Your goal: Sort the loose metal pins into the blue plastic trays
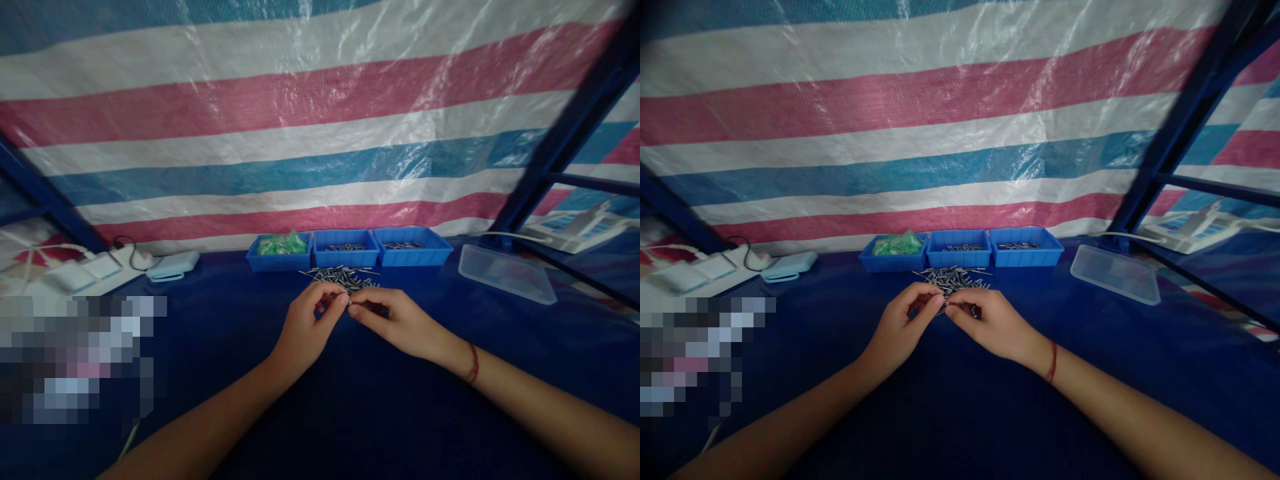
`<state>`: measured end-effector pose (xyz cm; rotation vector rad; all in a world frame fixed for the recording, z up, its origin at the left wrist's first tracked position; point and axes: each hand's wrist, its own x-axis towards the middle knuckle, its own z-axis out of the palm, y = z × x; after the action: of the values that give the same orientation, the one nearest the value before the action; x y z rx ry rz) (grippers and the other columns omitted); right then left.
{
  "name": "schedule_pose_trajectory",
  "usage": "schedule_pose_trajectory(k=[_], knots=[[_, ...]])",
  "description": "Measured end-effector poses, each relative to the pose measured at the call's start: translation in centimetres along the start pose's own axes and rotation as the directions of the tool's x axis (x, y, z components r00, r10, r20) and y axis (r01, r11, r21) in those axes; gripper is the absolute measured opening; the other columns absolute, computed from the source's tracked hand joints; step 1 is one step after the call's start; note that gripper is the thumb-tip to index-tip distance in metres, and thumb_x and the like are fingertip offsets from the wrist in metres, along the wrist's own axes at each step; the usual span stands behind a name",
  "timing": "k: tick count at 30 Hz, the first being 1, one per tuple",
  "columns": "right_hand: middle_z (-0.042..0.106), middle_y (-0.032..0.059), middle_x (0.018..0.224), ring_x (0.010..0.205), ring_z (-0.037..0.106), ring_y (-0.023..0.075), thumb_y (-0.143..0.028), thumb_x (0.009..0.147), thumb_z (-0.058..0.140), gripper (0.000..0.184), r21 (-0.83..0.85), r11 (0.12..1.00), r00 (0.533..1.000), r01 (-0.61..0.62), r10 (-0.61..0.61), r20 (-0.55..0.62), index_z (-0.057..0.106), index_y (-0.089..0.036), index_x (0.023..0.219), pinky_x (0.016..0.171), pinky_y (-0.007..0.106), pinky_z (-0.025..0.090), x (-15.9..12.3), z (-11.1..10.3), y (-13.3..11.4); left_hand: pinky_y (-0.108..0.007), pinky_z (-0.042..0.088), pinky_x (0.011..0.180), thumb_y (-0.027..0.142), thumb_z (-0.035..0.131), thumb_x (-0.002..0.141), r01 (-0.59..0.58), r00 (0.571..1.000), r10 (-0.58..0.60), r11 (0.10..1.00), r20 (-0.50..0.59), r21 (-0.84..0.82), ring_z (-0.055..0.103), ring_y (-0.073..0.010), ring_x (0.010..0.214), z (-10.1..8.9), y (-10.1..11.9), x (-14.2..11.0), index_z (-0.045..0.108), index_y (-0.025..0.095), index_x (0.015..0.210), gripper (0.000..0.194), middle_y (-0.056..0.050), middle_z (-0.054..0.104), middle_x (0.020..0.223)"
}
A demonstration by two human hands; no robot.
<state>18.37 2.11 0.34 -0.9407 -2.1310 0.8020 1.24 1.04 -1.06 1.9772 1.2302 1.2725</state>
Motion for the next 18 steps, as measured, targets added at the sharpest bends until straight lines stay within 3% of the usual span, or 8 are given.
schedule_pose_trajectory(k=[6, 12, 18], knots=[[0.065, 0.001, 0.073, 0.062, 0.056, 0.0119, -0.028, 0.085, 0.052, 0.017, 0.014, 1.0, 0.998, -0.002, 0.003, -0.062, 0.065, -0.018, 0.082, 0.055, 0.024, 0.045, 0.0, 0.07, 0.2, -0.026, 0.044, 0.067, 0.025, 0.052, 0.087, -0.031, 0.999, 0.031, 0.999, -0.013, 0.007, 0.058, -0.013, 0.074, -0.05, 0.03, -0.01, 0.061, 0.019, 0.09, 0.011, -0.001, 0.063, 0.083], [0.063, 0.0017, 0.071, 0.061, 0.056, 0.013, -0.03, 0.083, 0.055, 0.014, 0.034, 0.999, 0.977, -0.011, 0.018, -0.211, 0.061, -0.018, 0.083, 0.055, 0.025, 0.046, 0.19, 0.08, 0.78, -0.025, 0.044, 0.066, 0.021, 0.053, 0.086, -0.051, 0.998, 0.052, 0.999, -0.045, 0.01, 0.057, -0.0122, 0.075, -0.03, -0.03, 0.13, 0.061, 0.02, 0.092, 0.01, -0.001, 0.061, 0.089], [0.061, 0.0016, 0.071, 0.061, 0.054, 0.0127, -0.026, 0.083, 0.055, 0.009, -0.042, 0.997, 0.943, 0.071, -0.081, -0.324, 0.06, -0.018, 0.084, 0.054, 0.026, 0.045, -0.21, -0.24, 0.21, -0.026, 0.045, 0.067, 0.022, 0.052, 0.086, -0.033, 0.999, 0.033, 0.999, -0.006, 0.029, 0.057, -0.0131, 0.077, 0.01, -0.31, 0.23, 0.061, 0.02, 0.091, 0.01, -0.002, 0.06, 0.091]])
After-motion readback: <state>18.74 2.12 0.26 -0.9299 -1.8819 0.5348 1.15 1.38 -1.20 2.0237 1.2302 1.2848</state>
